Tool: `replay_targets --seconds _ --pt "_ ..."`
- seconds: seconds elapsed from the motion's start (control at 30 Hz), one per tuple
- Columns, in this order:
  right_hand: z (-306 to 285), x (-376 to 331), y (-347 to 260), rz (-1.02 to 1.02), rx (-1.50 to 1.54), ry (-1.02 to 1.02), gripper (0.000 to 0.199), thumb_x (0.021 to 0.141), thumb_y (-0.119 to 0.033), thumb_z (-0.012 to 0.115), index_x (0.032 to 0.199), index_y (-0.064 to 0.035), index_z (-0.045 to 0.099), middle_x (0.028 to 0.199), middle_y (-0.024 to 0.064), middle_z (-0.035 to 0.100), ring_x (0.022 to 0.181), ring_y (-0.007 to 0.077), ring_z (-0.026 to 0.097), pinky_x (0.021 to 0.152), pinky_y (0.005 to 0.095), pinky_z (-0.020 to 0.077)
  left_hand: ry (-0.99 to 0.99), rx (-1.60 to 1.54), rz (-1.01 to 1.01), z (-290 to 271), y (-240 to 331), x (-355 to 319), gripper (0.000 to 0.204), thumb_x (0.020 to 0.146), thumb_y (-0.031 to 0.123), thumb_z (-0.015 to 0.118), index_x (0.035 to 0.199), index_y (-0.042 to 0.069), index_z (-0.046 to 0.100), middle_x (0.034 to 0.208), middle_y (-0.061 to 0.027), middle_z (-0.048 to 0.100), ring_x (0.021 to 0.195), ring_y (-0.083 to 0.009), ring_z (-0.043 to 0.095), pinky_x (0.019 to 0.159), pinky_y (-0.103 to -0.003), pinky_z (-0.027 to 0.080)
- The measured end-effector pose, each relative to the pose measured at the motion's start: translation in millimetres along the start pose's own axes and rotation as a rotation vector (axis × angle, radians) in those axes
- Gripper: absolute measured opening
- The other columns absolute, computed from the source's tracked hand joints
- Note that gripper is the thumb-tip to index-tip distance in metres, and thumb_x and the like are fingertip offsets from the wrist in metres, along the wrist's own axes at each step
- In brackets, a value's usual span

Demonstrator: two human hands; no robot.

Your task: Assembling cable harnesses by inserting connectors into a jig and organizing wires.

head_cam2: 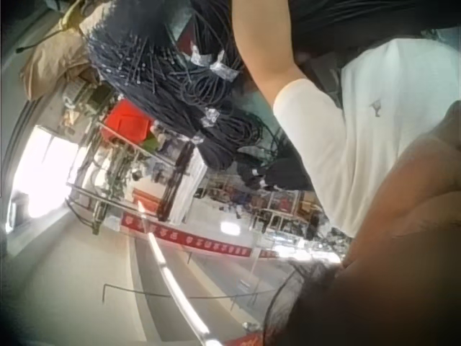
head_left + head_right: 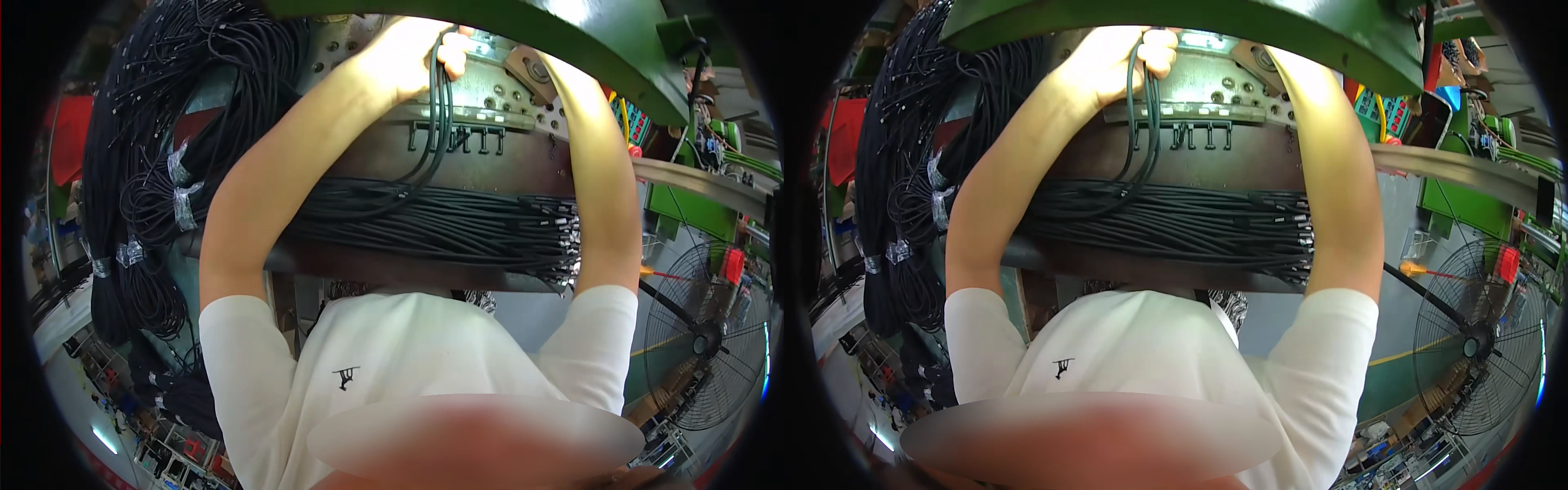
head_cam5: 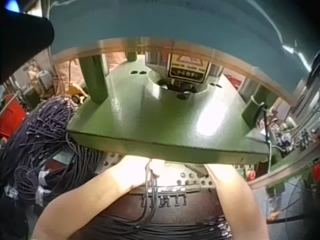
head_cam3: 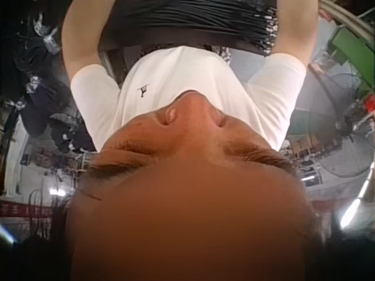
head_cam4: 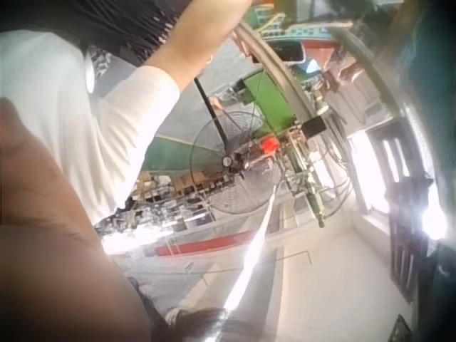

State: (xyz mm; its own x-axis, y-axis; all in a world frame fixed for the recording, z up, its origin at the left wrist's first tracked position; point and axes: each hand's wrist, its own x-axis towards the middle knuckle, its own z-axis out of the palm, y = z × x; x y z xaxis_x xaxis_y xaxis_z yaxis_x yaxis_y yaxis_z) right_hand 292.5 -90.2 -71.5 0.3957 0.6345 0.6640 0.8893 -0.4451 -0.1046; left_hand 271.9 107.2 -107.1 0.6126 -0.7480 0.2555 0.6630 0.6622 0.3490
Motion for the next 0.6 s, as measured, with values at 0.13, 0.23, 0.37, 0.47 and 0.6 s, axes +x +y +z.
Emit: replay_targets --seconds 0.13,0.23,0.37,0.47,0.6 --pt "-11 0 6 -0.004 -0.301 -0.202 0.015 0.083 -0.015 0.053 0.086 -0.0026 0.061 0.080 0.0133 0.061 0.075 0.0313 0.060 0.069 0.0414 0.0478 0.766 0.219 0.098 77 -17 2 0.028 0.099 0.020 0.037 0.093 -0.003 0.051 0.065 -0.0012 0.041 0.054 -0.0102 0.038 0.052 -0.022 0.040" --pt "-9 -2 9 -0.032 -0.514 -0.341 0.011 0.081 -0.010 0.053 0.084 -0.0025 0.060 0.078 0.0119 0.060 0.074 0.0304 0.060 0.068 0.0404 0.0481 0.916 0.990 -0.103 84 -5 -22 0.028 0.096 0.025 0.047 0.103 0.002 0.061 0.085 -0.0105 0.066 0.077 -0.0182 0.064 0.070 -0.029 0.054" --pt "7 -15 -9 0.036 -0.314 -0.133 0.017 0.078 -0.009 0.059 0.094 -0.0063 0.064 0.086 0.0136 0.063 0.077 0.0311 0.060 0.069 0.0395 0.0487 0.845 2.541 0.303 57 7 -45 0.021 0.089 0.023 0.056 0.089 0.004 0.066 0.079 -0.0090 0.066 0.069 -0.0192 0.063 0.066 -0.030 0.053" --pt "-3 -9 -19 0.134 -0.305 -0.241 0.020 0.077 -0.011 0.062 0.097 -0.0081 0.065 0.088 0.0141 0.063 0.079 0.0315 0.061 0.069 0.0389 0.0487 0.646 2.275 0.147 48 12 -44 0.025 0.091 0.019 0.051 0.103 0.000 0.060 0.101 -0.0169 0.061 0.090 -0.0278 0.056 0.080 -0.038 0.047" --pt "-1 -4 -14 0.101 -0.319 -0.227 0.015 0.078 -0.016 0.065 0.088 -0.0061 0.066 0.078 0.0126 0.064 0.067 0.0312 0.061 0.060 0.0388 0.0489 0.292 2.599 0.643 24 18 -38 0.016 0.086 0.017 0.058 0.088 0.003 0.066 0.078 -0.0093 0.066 0.067 -0.0216 0.062 0.062 -0.032 0.051"
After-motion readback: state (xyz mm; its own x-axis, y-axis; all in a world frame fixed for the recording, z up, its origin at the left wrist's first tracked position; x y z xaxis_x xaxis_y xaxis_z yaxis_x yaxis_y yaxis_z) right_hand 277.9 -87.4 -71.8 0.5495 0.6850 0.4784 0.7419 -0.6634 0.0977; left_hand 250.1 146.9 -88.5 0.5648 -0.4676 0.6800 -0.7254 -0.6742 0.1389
